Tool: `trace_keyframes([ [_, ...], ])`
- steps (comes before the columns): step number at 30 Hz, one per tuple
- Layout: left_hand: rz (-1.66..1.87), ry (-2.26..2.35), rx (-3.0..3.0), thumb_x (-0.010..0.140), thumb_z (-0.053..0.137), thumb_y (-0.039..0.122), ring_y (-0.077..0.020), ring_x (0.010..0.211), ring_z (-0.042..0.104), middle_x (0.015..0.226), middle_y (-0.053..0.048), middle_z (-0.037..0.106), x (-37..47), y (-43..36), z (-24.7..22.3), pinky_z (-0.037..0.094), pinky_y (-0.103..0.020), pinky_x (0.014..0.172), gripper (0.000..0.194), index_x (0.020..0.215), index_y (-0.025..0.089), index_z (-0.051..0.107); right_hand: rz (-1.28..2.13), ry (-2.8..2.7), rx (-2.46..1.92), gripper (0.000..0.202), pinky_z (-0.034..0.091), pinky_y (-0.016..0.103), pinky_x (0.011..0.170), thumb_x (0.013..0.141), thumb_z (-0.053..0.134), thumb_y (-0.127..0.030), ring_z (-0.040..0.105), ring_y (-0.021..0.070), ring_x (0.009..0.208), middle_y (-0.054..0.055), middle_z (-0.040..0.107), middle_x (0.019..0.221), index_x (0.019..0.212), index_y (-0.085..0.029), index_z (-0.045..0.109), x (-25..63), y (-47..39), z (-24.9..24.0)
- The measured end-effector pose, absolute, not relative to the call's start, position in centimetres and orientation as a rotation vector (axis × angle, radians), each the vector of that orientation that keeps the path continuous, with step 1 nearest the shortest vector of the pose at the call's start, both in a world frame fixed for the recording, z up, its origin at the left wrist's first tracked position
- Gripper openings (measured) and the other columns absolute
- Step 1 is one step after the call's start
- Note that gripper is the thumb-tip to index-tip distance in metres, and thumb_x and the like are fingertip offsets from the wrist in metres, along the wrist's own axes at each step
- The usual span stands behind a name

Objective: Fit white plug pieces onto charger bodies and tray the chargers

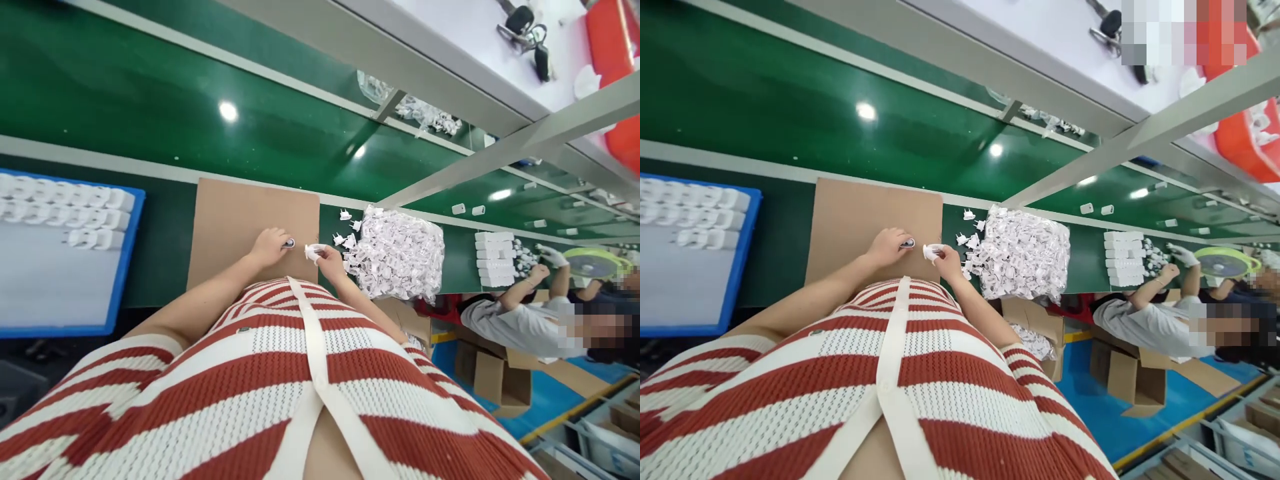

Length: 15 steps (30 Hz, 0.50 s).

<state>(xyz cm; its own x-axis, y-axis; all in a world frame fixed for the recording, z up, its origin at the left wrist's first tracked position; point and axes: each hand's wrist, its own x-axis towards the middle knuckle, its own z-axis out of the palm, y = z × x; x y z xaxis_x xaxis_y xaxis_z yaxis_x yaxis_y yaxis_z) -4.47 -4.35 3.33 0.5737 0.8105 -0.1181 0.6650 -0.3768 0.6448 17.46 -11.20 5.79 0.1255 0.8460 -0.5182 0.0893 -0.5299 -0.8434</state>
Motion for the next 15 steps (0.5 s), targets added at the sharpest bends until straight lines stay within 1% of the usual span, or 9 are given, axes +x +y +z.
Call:
trace_keyframes([
  [4, 0.461, 1.283, 2.015, 0.093, 0.067, 0.037, -0.0285, 0.114, 0.058, 0.121, -0.013, 0.067, -5.0, -7.1, 1.1, 0.042, -0.041, 0.1, 0.036, 0.123, 0.017, 0.071, 1.568, -1.006, -1.7, 0.036, 0.054, 0.029, 0.074, 0.073, 0.077, -0.042, 0.068, 0.0174, 0.079, 0.005, 0.075, 0.089, 0.099, -0.018, 0.072, 16.1, -10.1, 5.8],
  [6, 0.538, 1.316, 1.966, 0.092, 0.069, 0.041, -0.0267, 0.113, 0.058, 0.122, -0.011, 0.067, -5.1, -7.6, 0.0, 0.042, -0.04, 0.101, 0.036, 0.121, 0.018, 0.073, 1.573, -1.092, -1.708, 0.034, 0.054, 0.03, 0.074, 0.076, 0.076, -0.042, 0.067, 0.0175, 0.077, 0.004, 0.074, 0.084, 0.098, -0.017, 0.071, 15.6, -9.9, 5.8],
  [8, 0.589, 1.32, 1.942, 0.09, 0.072, 0.042, -0.0261, 0.111, 0.057, 0.119, -0.009, 0.067, -5.1, -7.7, -0.9, 0.041, -0.04, 0.101, 0.032, 0.113, 0.021, 0.076, 1.519, -1.209, -1.736, 0.031, 0.053, 0.03, 0.076, 0.079, 0.072, -0.039, 0.066, 0.0178, 0.079, 0.004, 0.073, 0.086, 0.102, -0.017, 0.072, 15.1, -9.7, 5.9],
  [9, 0.608, 1.316, 1.937, 0.089, 0.073, 0.042, -0.0261, 0.11, 0.057, 0.118, -0.009, 0.067, -5.1, -7.7, -1.3, 0.041, -0.04, 0.101, 0.03, 0.11, 0.021, 0.077, 1.472, -1.273, -1.751, 0.029, 0.053, 0.031, 0.078, 0.081, 0.07, -0.036, 0.065, 0.0182, 0.082, 0.004, 0.072, 0.089, 0.104, -0.018, 0.072, 14.9, -9.6, 6.0],
  [11, 0.638, 1.304, 1.932, 0.087, 0.075, 0.043, -0.026, 0.108, 0.057, 0.115, -0.008, 0.068, -5.0, -7.7, -1.8, 0.041, -0.04, 0.099, 0.029, 0.107, 0.022, 0.078, 1.357, -1.436, -1.767, 0.026, 0.05, 0.033, 0.088, 0.085, 0.065, -0.025, 0.063, 0.0195, 0.093, 0.005, 0.071, 0.099, 0.109, -0.019, 0.073, 14.5, -9.3, 6.4],
  [13, 0.664, 1.299, 1.929, 0.086, 0.076, 0.044, -0.0259, 0.106, 0.057, 0.113, -0.008, 0.068, -5.0, -7.6, -2.2, 0.04, -0.041, 0.098, 0.03, 0.106, 0.021, 0.077, 1.156, -1.797, -1.777, 0.031, 0.046, 0.034, 0.097, 0.086, 0.057, -0.012, 0.059, 0.0217, 0.105, 0.008, 0.067, 0.108, 0.112, -0.018, 0.074, 14.0, -8.8, 7.0],
  [15, 0.683, 1.297, 1.927, 0.085, 0.077, 0.044, -0.026, 0.104, 0.057, 0.111, -0.009, 0.068, -4.9, -7.5, -2.5, 0.04, -0.041, 0.096, 0.031, 0.104, 0.02, 0.077, 0.918, -2.208, -1.754, 0.036, 0.043, 0.035, 0.1, 0.087, 0.051, -0.004, 0.055, 0.024, 0.11, 0.011, 0.064, 0.112, 0.113, -0.015, 0.074, 13.5, -8.4, 7.4],
])
